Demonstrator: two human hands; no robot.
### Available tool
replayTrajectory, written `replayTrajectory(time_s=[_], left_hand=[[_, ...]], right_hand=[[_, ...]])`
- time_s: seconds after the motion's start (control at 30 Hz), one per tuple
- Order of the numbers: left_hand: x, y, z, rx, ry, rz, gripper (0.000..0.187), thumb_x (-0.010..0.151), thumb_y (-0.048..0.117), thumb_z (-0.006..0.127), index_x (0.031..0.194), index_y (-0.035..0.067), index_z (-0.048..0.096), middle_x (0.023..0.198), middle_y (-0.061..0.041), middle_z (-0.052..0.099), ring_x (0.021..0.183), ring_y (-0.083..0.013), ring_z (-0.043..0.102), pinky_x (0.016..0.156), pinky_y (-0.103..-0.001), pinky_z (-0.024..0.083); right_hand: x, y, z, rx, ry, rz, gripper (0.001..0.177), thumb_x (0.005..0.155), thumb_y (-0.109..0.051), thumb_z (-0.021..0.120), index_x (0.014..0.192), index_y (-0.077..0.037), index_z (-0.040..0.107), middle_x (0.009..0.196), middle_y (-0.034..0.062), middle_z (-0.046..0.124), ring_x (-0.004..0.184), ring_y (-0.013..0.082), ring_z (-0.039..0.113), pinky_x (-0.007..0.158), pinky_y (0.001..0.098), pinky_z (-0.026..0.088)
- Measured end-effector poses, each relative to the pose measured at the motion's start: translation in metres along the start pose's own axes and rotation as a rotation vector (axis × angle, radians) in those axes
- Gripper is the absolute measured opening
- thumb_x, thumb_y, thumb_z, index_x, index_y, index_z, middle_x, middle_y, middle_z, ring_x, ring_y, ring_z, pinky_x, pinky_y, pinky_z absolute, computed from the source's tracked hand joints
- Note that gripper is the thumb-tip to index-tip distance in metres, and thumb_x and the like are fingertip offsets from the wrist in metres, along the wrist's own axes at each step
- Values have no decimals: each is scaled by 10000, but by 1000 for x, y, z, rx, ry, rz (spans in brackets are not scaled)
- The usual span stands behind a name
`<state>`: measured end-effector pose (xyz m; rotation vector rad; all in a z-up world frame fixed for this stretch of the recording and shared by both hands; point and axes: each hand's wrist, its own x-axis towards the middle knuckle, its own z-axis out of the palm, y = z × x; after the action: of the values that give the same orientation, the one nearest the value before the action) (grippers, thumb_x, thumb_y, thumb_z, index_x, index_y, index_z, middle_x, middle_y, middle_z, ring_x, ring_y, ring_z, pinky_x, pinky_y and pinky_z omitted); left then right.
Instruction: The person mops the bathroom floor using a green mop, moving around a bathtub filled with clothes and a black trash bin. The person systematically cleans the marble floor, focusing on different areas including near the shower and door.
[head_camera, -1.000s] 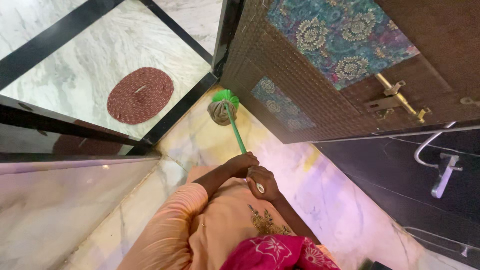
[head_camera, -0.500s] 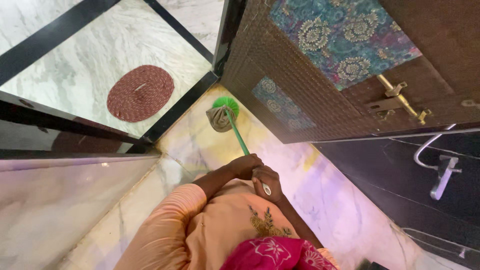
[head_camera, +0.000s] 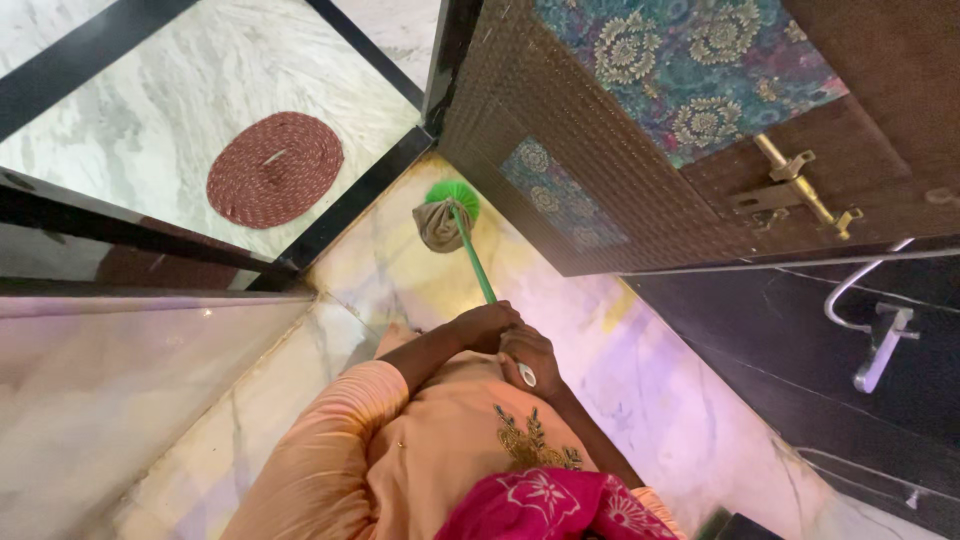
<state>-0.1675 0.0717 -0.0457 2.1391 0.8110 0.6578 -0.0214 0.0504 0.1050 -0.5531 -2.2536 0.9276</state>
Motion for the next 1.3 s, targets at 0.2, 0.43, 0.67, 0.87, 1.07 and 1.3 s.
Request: replayTrajectory(time_s=[0.2,0.43,0.67,0.87,1.07,1.3], left_hand=[[9,32,7,-71,-35,-75,227,766,241,683,934,93,721,1017,-104,731,1025,-318,615,954,-393,495],[42,21,19,-67,-7,-67,240,756,242,701,946,98,729,999,-117,725,1004,-338,615,951,-415,483],[51,12,13,-31,9,-111,210,781,256,704,915,94,715,964,-114,722,1012,-332,626,956,-416,485],[46,28,17,-136,43,-98,233,788,242,690,951,77,708,999,-136,710,1006,-358,609,918,-424,482],[43,-1,7,-9,56,-83,168,817,216,668,907,77,693,941,-131,705,942,-328,625,934,-409,489],[23,3,32,-912,-4,-150,176,788,187,713,891,45,698,931,-156,701,897,-326,638,846,-407,500]], right_hand=[[-15,-12,-23,-39,-6,-113,143,901,-87,693,781,-37,635,819,139,666,777,344,692,787,432,568],[-20,6,-50,48,-17,40,120,888,-54,673,782,-14,632,807,149,671,779,350,683,767,431,540],[-15,13,-56,-28,-92,51,111,925,-71,656,836,-6,646,845,150,683,867,372,703,865,447,572],[-22,13,-59,48,-68,-43,169,897,-116,691,779,-19,619,799,154,672,775,351,681,774,434,555],[-7,24,-42,84,3,30,157,946,-94,642,808,-27,612,816,145,652,801,346,682,826,456,564],[-12,3,-38,39,-78,-100,212,898,-150,695,746,-40,596,737,134,632,682,328,636,700,423,519]])
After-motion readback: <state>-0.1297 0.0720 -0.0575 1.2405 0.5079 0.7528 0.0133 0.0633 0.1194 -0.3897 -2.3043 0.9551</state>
